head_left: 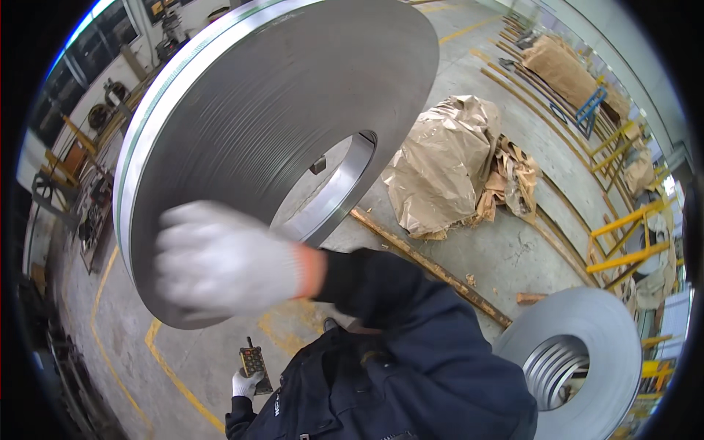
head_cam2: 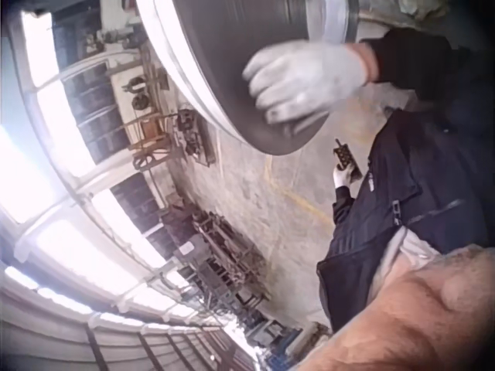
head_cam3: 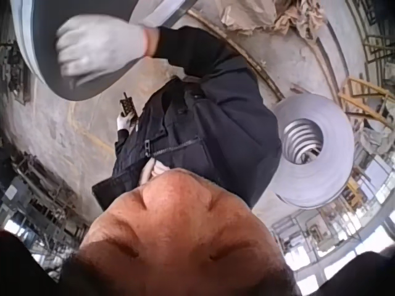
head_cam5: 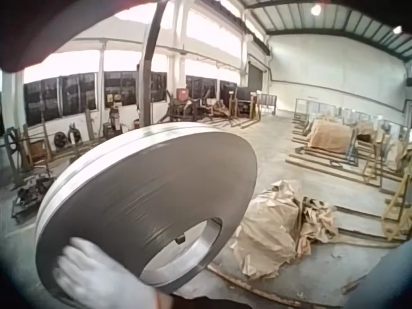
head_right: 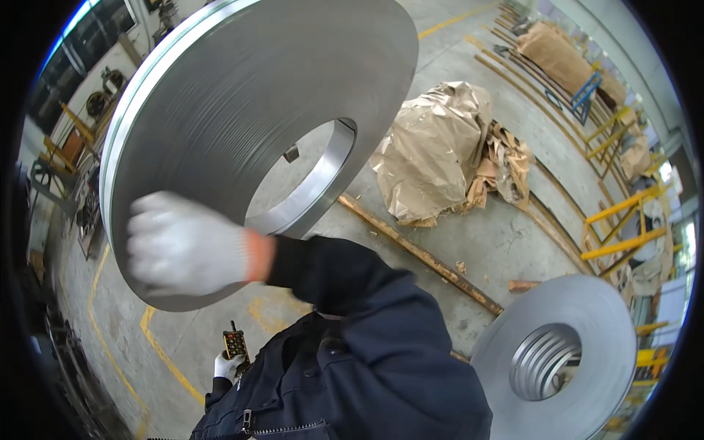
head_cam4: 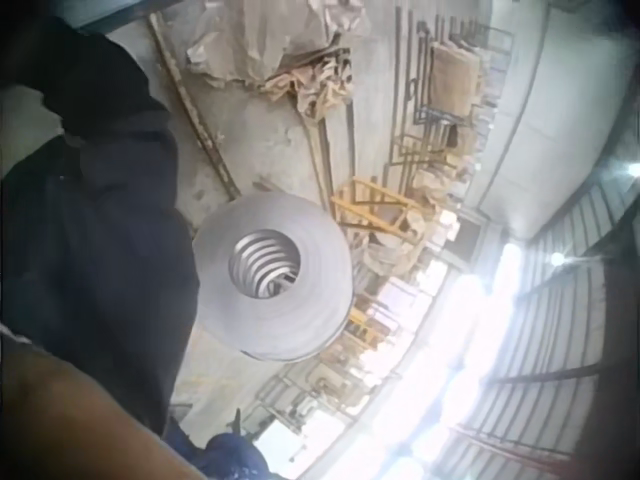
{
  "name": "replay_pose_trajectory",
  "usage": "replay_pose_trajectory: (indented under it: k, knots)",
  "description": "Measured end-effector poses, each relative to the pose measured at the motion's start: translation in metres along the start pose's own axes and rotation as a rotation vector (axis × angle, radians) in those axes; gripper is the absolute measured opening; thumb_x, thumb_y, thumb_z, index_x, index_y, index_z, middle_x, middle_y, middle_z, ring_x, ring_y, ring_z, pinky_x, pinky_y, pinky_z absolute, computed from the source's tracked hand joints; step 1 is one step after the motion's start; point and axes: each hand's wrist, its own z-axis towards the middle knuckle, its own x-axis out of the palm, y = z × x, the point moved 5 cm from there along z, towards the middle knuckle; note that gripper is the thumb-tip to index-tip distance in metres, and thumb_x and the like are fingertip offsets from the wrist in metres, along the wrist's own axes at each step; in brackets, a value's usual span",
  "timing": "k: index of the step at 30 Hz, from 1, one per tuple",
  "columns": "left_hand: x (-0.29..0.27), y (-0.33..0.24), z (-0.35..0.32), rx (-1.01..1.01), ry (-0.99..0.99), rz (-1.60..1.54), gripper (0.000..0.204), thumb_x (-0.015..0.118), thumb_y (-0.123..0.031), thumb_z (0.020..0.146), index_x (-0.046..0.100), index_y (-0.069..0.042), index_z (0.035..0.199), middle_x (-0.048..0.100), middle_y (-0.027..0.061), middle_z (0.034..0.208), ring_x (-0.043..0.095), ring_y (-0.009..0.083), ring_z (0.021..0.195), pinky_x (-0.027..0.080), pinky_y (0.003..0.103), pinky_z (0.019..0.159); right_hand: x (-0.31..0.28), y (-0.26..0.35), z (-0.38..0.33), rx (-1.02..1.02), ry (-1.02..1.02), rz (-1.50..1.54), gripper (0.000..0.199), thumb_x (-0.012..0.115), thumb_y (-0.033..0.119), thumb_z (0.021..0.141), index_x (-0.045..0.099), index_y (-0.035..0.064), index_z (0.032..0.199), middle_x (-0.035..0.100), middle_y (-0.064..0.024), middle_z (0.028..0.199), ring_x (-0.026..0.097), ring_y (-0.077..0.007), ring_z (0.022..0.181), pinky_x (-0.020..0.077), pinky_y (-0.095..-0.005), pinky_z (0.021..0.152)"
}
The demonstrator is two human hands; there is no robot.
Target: The recorder uses an overhead crane to position a large metal coil onto a spindle, then secures it using manual tools and brackets.
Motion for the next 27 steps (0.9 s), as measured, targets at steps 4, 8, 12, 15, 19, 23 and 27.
replay_pose_trajectory:
  k: [4, 8, 12, 15, 19, 23, 27]
  knots:
    - [0.027, 0.0, 0.016, 0.064, -0.093, -0.005, 0.033, 0.084, -0.006, 0.081, 0.067, 0.006, 0.107, 0.075, 0.0107, 0.093, 0.071, 0.0181, 0.076, 0.06, 0.035, 0.07, -0.128, -0.071, -0.162, 0.656, 0.319, -0.289, 0.018, 0.079, 0.023, 0.083, 0.075, 0.0094, 0.093, 0.072, -0.0081, 0.091, 0.067, -0.0328, 0.085, 0.0532, -0.0432, 0.083]
    - [0.107, -0.058, -0.001, -0.012, -0.157, -0.069, 0.031, 0.079, -0.003, 0.083, 0.067, 0.005, 0.11, 0.075, 0.0104, 0.095, 0.072, 0.0182, 0.076, 0.061, 0.034, 0.071, -0.183, -0.151, -0.404, 1.175, 0.7, -0.36, 0.042, 0.073, 0.034, 0.089, 0.071, 0.0027, 0.117, 0.073, -0.0168, 0.107, 0.068, -0.0318, 0.102, 0.0527, -0.0427, 0.088]
    - [0.16, -0.068, -0.058, -0.079, -0.233, -0.188, 0.035, 0.078, -0.003, 0.084, 0.065, 0.005, 0.116, 0.075, 0.01, 0.099, 0.073, 0.0189, 0.079, 0.062, 0.035, 0.075, -0.146, -0.189, -0.487, 0.987, 1.284, -0.42, 0.07, 0.071, 0.049, 0.089, 0.058, 0.0016, 0.14, 0.058, -0.0206, 0.142, 0.053, -0.0365, 0.131, 0.038, -0.0515, 0.111]
    - [0.192, -0.082, -0.094, -0.13, -0.259, -0.231, 0.036, 0.079, -0.005, 0.086, 0.064, 0.003, 0.117, 0.075, 0.0097, 0.101, 0.073, 0.0186, 0.085, 0.062, 0.035, 0.081, -0.124, -0.245, -0.533, 0.754, 1.577, -0.653, 0.067, 0.058, 0.043, 0.095, 0.05, 0.0047, 0.15, 0.046, -0.022, 0.156, 0.041, -0.0411, 0.146, 0.0238, -0.0599, 0.12]
    - [0.22, -0.112, -0.119, -0.169, -0.292, -0.326, 0.038, 0.08, -0.009, 0.087, 0.063, 0.003, 0.119, 0.074, 0.0092, 0.103, 0.073, 0.0177, 0.087, 0.061, 0.035, 0.082, -0.143, -0.349, -0.589, 0.555, 1.862, -0.953, 0.06, 0.034, 0.032, 0.106, 0.04, 0.0034, 0.158, 0.032, -0.0204, 0.166, 0.024, -0.0409, 0.156, 0.0078, -0.0596, 0.127]
    - [0.231, -0.108, -0.135, -0.244, -0.361, -0.351, 0.044, 0.083, -0.013, 0.085, 0.062, 0.003, 0.12, 0.074, 0.009, 0.104, 0.072, 0.0164, 0.089, 0.06, 0.034, 0.083, -0.108, -0.375, -0.589, 0.455, 1.894, -0.847, 0.092, 0.055, 0.067, 0.093, 0.041, 0.0017, 0.157, 0.029, -0.0193, 0.168, 0.018, -0.0404, 0.158, 0.0048, -0.0571, 0.128]
    - [0.222, -0.096, -0.129, -0.24, -0.435, -0.226, 0.049, 0.085, -0.014, 0.083, 0.061, 0.004, 0.121, 0.074, 0.0083, 0.104, 0.072, 0.0149, 0.089, 0.059, 0.033, 0.084, -0.072, -0.409, -0.607, 0.507, 1.871, -0.835, 0.095, 0.057, 0.067, 0.092, 0.039, 0.0009, 0.157, 0.029, -0.0192, 0.168, 0.017, -0.0399, 0.158, 0.005, -0.0567, 0.128]
